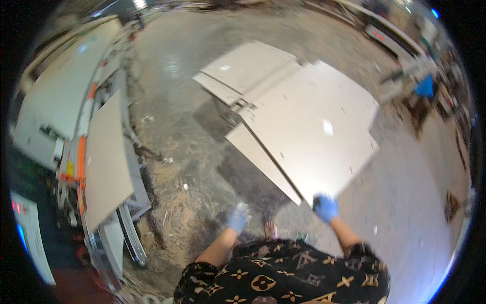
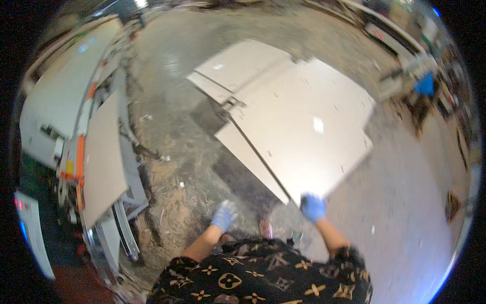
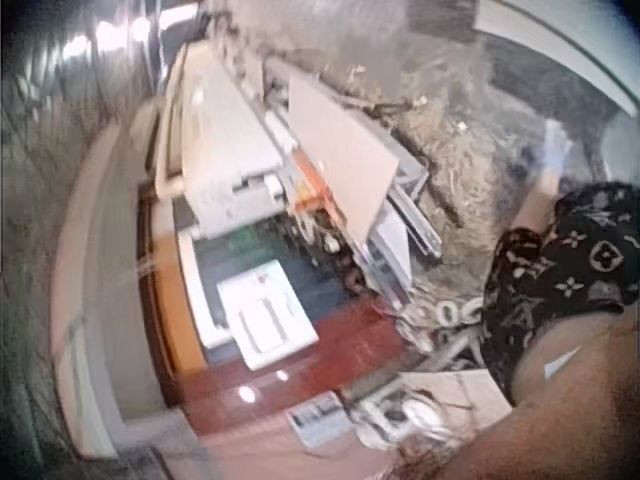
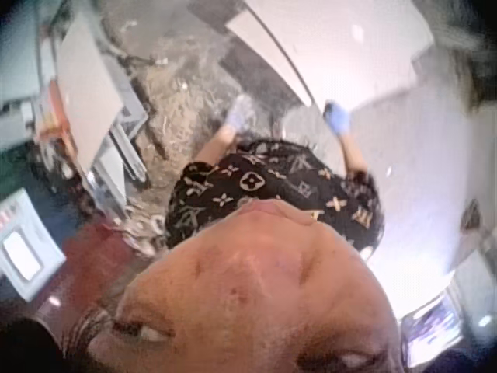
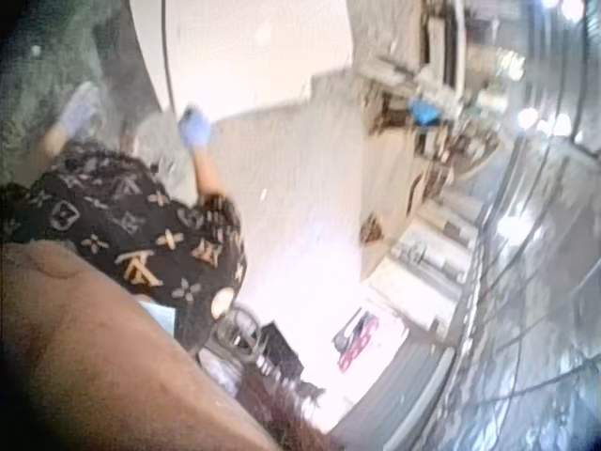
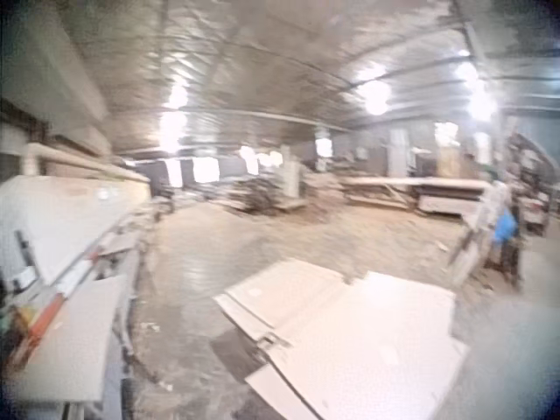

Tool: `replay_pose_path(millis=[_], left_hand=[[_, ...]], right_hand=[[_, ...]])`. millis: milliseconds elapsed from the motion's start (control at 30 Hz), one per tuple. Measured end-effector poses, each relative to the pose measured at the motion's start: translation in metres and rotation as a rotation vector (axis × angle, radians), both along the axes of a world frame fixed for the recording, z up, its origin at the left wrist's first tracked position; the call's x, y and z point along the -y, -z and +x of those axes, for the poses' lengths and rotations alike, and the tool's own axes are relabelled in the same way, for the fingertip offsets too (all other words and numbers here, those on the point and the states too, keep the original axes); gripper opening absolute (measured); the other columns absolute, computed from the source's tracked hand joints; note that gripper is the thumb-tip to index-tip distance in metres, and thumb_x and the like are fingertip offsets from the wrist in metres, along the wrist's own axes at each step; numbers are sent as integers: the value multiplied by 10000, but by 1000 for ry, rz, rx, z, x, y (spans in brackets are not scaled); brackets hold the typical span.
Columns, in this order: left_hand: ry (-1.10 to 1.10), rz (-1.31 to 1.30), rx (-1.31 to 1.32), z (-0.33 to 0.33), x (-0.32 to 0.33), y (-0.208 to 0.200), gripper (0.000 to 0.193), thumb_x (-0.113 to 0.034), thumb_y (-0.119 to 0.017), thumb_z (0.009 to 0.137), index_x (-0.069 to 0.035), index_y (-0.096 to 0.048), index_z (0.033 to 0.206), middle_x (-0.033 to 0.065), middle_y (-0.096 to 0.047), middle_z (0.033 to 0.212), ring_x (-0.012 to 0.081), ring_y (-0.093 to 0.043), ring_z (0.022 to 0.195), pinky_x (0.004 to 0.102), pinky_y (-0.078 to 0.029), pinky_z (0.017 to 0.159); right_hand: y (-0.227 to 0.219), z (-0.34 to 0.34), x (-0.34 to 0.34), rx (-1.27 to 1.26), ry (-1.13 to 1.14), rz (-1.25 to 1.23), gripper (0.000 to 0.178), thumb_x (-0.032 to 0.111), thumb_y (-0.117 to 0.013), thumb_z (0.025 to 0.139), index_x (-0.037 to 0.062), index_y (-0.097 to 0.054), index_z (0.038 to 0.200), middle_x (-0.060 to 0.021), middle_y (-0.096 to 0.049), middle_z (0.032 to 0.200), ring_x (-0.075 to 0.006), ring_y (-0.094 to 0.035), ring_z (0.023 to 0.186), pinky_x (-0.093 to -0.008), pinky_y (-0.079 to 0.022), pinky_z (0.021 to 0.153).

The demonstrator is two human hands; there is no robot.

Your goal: The person repeatedly picks up flat wooden panels from a workbench and stacks them on the floor. They handle the panels one at a time, moving between the bench and the floor, and briefly interact with a control panel at the end.

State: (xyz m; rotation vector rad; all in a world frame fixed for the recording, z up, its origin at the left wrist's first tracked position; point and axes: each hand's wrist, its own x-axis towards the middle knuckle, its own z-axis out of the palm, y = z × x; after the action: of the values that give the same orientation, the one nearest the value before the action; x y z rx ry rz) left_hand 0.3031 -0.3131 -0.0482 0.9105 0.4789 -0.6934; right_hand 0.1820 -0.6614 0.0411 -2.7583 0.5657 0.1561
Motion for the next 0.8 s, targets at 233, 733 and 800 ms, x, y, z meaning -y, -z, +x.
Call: replay_pose_path(millis=[233, 733, 800], left_hand=[[100, 59, -93, 56, 132, -5, 501, -411, -642, 792, -130, -514, 1186, 69, -555, 1174, 226, -524, 1080, 406, -454, 880], [-48, 135, 129, -28, 16, -85, 481, -302, -688, 776, -72, -537, 1171, 64, -557, 1165, 205, -511, 1100, 414, -434, 913], [-202, 131, 221, -38, -29, -93, 447, -281, -701, 761, -97, -558, 1142, 57, -570, 1125, 179, -563, 999, 309, -476, 794]], right_hand=[[47, -132, 0, 638, 709, 255, 380, 156, -642, 737, 65, -550, 1094, -142, -530, 1124, -281, -542, 942, -407, -417, 883], [60, -90, 24, 707, 975, 1303, 452, 356, -518, 893, -48, -532, 1095, -149, -580, 1065, -252, -570, 910, -385, -469, 817], [55, -59, -6, 625, 886, 1386, 440, 338, -540, 885, -57, -539, 1079, -151, -589, 1036, -247, -574, 890, -370, -474, 796]])
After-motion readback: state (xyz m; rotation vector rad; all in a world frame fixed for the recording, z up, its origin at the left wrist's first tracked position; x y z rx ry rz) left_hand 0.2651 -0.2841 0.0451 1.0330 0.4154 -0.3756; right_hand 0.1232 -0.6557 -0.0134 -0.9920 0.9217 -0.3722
